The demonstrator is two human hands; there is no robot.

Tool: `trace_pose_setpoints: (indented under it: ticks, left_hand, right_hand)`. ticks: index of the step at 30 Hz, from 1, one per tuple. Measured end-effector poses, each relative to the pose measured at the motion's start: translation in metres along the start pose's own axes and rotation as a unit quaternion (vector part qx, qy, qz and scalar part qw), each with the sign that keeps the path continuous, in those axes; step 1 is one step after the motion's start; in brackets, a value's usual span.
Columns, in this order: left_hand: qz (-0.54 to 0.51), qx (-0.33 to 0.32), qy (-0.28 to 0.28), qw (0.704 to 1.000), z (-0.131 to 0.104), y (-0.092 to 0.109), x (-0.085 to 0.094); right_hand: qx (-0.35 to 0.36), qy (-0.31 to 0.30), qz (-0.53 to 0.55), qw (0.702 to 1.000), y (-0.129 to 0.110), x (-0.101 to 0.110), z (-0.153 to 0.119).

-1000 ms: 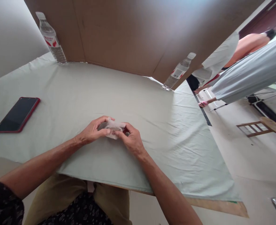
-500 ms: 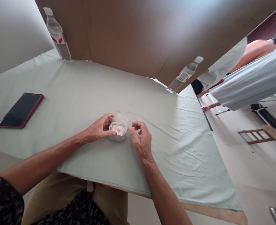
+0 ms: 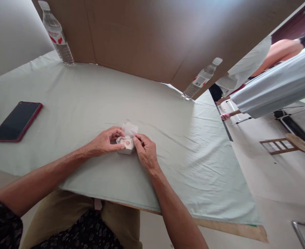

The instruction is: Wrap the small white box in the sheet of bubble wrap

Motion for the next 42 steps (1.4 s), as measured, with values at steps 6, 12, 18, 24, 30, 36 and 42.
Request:
trace_pose_setpoints:
  ticks: [6,12,18,24,30,36,42]
  left_hand:
    - [-0.022,0.015,-0.050,0.998,-0.002,-0.001,-0.007]
    - [-0.007,-0.026,-0.057,0.998,0.000,0.005,-0.007]
    - [0.013,-0.026,-0.045,0.999,0.002,0.001,-0.004]
    - [0.075,-0.031,-0.050,0.995,0.003,0.003,-0.002]
    - [0.030,0.013,-0.059,0.998,0.001,-0.003,-0.004]
    - [-0.061,0.013,-0.019,0.998,0.002,-0.004,-0.002]
    - [-0.088,0.049,-0.023,0.995,0.000,-0.004,-0.001]
  right_hand:
    - [0.078,-0.048,-0.050,0.995,-0.012,-0.008,-0.001]
    - [0.076,-0.053,-0.058,0.994,-0.013,-0.009,-0.002]
    - [-0.014,0.043,0.025,0.999,0.004,0.017,0.004]
    - [-0.085,-0.002,0.095,0.992,0.027,0.009,0.024]
    - [-0.089,-0.058,0.159,0.981,0.021,-0.007,0.020]
    - [-0.054,-0.050,0.158,0.985,0.013,-0.001,0.015]
    - [-0.060,-0.127,0.131,0.981,0.008,-0.013,0.006]
Point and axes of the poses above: each hand's wrist, its own z-axis towards the middle knuckle, its own x-axis out of the back of the hand, y = z × x, the point moved 9 cm from there along z, towards the middle knuckle, and after that the axes turned 8 degrees about -x, right-handed, at the moved point
